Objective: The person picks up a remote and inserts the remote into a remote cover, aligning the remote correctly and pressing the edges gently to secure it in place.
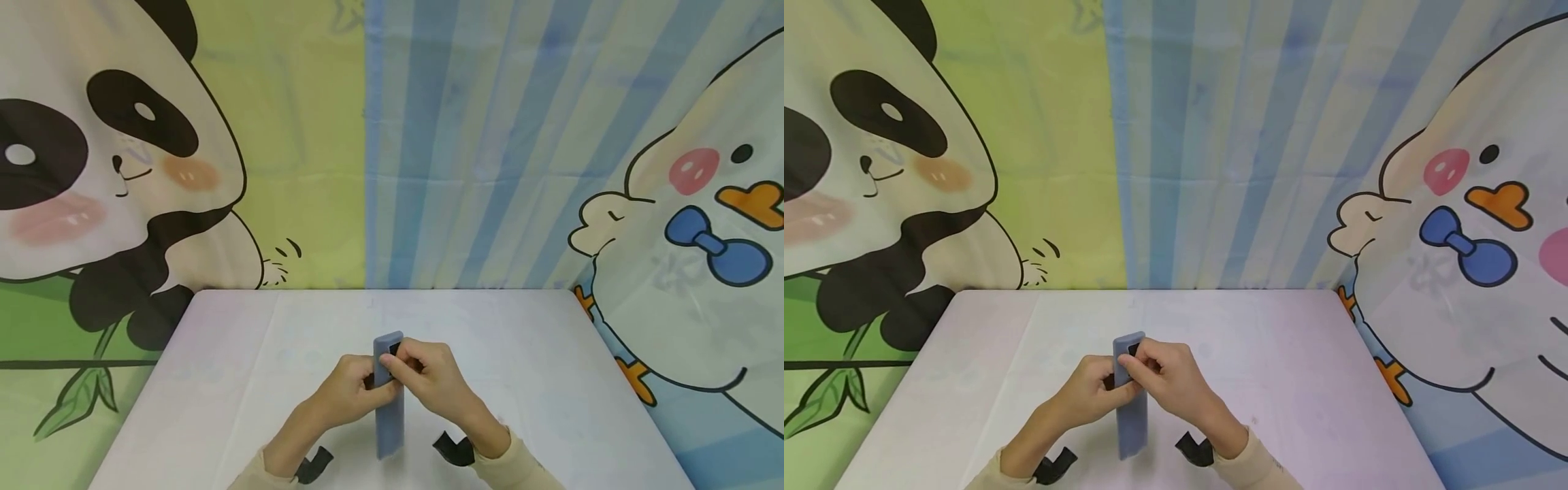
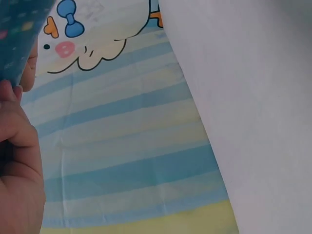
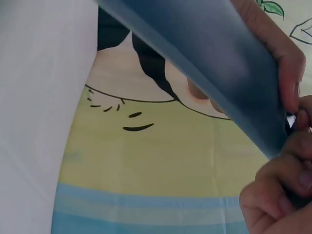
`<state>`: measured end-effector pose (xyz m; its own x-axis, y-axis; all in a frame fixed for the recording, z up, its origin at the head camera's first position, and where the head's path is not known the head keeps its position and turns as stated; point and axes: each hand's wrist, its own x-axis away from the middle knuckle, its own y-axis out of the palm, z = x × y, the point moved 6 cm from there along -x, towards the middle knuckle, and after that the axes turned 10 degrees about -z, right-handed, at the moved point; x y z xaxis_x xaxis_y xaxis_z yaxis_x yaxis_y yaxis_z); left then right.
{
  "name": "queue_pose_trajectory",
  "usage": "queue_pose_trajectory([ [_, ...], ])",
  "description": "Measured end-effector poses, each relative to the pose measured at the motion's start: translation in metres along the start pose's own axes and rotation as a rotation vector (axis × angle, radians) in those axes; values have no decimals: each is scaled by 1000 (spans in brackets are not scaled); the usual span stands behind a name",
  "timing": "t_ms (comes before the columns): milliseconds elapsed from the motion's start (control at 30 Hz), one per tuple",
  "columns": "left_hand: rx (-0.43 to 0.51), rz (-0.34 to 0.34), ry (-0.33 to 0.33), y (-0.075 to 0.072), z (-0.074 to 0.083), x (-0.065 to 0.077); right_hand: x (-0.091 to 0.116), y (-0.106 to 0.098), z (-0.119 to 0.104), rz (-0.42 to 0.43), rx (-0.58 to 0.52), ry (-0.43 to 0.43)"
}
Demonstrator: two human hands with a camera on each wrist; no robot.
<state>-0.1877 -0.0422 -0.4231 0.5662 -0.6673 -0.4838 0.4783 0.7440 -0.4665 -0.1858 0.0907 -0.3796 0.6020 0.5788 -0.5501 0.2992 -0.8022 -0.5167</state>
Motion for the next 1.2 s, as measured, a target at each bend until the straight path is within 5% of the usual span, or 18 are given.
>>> queue_pose_trajectory([
  [133, 44, -36, -85, 0, -4, 3, 3, -2, 7, 62, 29, 45],
  [300, 163, -69, -204, 0, -11, 6, 11, 1, 20, 50, -116, 122],
  [667, 173, -33, -272, -11, -27, 10, 24, 12, 35, -35, -265, 261],
  [1000, 27, -39, -323, -25, -31, 6, 39, 25, 49, -178, -454, 429],
  [1200, -151, -100, -211, -21, -17, 1, 46, 28, 62, -160, -611, 495],
])
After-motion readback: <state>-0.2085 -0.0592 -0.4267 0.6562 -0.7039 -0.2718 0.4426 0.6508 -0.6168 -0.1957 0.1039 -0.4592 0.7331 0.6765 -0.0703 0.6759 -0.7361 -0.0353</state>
